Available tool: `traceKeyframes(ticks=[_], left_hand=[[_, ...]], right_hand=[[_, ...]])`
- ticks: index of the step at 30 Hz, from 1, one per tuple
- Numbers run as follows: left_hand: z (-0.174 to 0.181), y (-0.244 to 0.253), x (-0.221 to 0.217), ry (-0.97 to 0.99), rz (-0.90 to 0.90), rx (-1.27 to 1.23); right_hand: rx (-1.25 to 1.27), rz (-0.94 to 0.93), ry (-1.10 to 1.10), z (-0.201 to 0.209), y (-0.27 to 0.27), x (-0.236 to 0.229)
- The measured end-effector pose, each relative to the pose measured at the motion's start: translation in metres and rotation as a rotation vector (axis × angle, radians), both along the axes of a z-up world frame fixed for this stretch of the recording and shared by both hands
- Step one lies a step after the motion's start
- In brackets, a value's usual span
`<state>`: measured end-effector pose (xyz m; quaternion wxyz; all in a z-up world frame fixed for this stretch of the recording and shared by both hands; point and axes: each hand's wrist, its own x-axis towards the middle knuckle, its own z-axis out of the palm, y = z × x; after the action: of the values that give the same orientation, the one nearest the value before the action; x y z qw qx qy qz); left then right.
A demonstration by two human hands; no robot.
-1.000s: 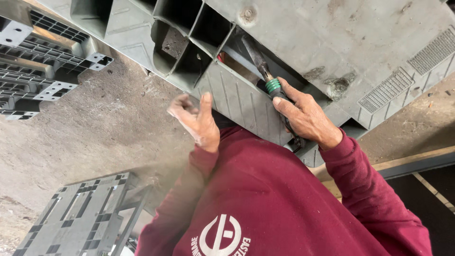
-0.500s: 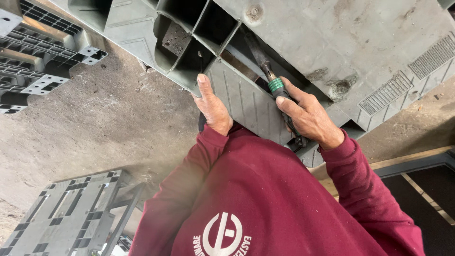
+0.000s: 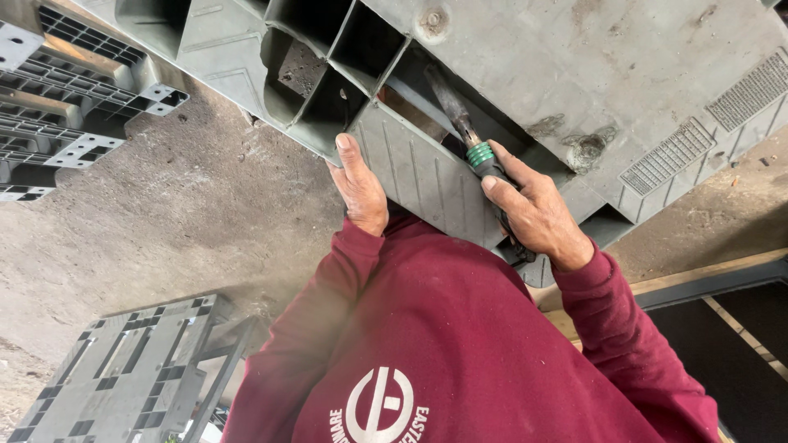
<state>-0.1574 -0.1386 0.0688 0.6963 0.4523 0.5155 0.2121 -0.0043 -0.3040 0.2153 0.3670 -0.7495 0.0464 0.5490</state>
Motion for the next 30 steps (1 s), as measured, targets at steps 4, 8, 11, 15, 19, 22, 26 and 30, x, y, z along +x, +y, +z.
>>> traceKeyframes(ticks=[4,8,11,15,19,22,26,30], left_hand=[[-0.009,0.002,-0.030,0.080,-0.126,-0.003],[-0.001,-0.001,-0.061,0.323,-0.230,0.334],[0.029,-0.015,-0.071,0.277,-0.267,0.341],[0.056,-0.043,-0.055,0.298,-0.341,-0.031],[0.060,-0.073,-0.028,-0.043,-0.256,-0.062],[0.050,-0.088,-0.011,-0.120,-0.145,0.005],[0.034,-0.101,-0.004,-0.112,-0.022,0.081],[0.029,-0.106,-0.004,-0.088,0.023,0.092]], right_hand=[[0.017,0.016,0.000,-0.004,0.002,0.002],[0.051,-0.011,0.024,-0.006,0.001,0.004],[0.063,-0.033,0.064,-0.009,-0.002,0.007],[0.088,-0.034,0.092,-0.013,-0.003,0.010],[0.087,-0.009,0.105,-0.014,-0.004,0.010],[0.152,0.001,0.110,-0.015,-0.005,0.012],[0.147,0.011,0.127,-0.016,-0.005,0.014],[0.189,0.015,0.148,-0.015,-0.006,0.017]])
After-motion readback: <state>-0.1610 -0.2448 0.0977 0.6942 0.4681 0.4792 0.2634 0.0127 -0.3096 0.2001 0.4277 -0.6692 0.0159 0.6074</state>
